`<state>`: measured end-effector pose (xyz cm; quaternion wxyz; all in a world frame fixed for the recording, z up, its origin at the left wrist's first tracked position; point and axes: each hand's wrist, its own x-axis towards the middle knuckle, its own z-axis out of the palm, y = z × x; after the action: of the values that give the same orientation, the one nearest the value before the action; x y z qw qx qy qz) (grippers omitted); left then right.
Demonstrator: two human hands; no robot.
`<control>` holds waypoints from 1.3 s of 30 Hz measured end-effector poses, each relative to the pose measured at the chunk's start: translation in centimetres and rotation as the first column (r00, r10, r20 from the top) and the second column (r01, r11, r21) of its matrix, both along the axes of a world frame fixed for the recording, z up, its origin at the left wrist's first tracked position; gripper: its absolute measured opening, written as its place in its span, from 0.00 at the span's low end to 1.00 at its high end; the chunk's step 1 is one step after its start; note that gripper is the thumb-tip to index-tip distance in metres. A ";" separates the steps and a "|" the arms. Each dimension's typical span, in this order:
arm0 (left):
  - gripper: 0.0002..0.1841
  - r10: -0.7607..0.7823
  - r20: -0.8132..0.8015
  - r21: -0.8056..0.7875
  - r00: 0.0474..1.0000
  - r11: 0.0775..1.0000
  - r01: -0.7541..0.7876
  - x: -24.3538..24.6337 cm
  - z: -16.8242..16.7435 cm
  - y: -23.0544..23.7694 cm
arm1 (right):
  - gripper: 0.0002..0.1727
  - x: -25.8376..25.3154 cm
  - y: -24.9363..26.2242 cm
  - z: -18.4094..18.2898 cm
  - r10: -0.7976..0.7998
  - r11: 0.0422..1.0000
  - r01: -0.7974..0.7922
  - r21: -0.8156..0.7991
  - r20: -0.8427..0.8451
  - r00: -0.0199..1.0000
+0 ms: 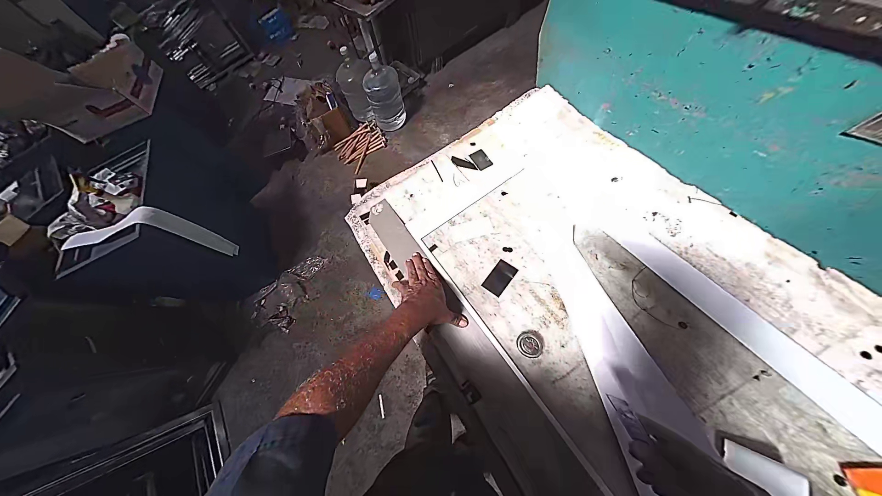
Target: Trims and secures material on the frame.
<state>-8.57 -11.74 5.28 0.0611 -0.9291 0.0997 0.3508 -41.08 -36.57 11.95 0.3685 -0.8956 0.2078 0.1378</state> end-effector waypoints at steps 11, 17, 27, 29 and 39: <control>0.92 0.057 -0.042 -0.119 0.997 0.991 -0.062 0.3 -0.3 0.6 | 0.25 31.1 10.4 -5.7 0.533 0.833 -0.463 -0.303 0.217 0.818; 0.91 0.062 -0.043 -0.178 0.997 0.982 -0.068 0.3 -0.7 1.2 | 0.26 36.5 13.7 -6.5 0.566 0.797 -0.531 -0.287 0.051 0.823; 0.90 0.066 -0.068 -0.217 0.995 0.973 -0.079 0.3 -0.7 1.5 | 0.25 39.1 14.8 -7.7 0.584 0.782 -0.551 -0.292 0.031 0.811; 0.90 0.064 -0.068 -0.218 0.996 0.973 -0.078 0.3 -0.7 1.5 | 0.25 39.1 15.0 -7.8 0.585 0.780 -0.553 -0.294 0.029 0.810; 0.89 0.060 -0.053 -0.228 0.997 0.971 -0.070 0.2 -0.8 1.6 | 0.26 39.1 15.6 -8.0 0.593 0.774 -0.564 -0.289 0.016 0.805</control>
<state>-8.37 -10.14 4.44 -0.0608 -0.9244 0.1105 0.3601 -1.99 -20.97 3.92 0.1930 -0.9635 -0.0808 0.1672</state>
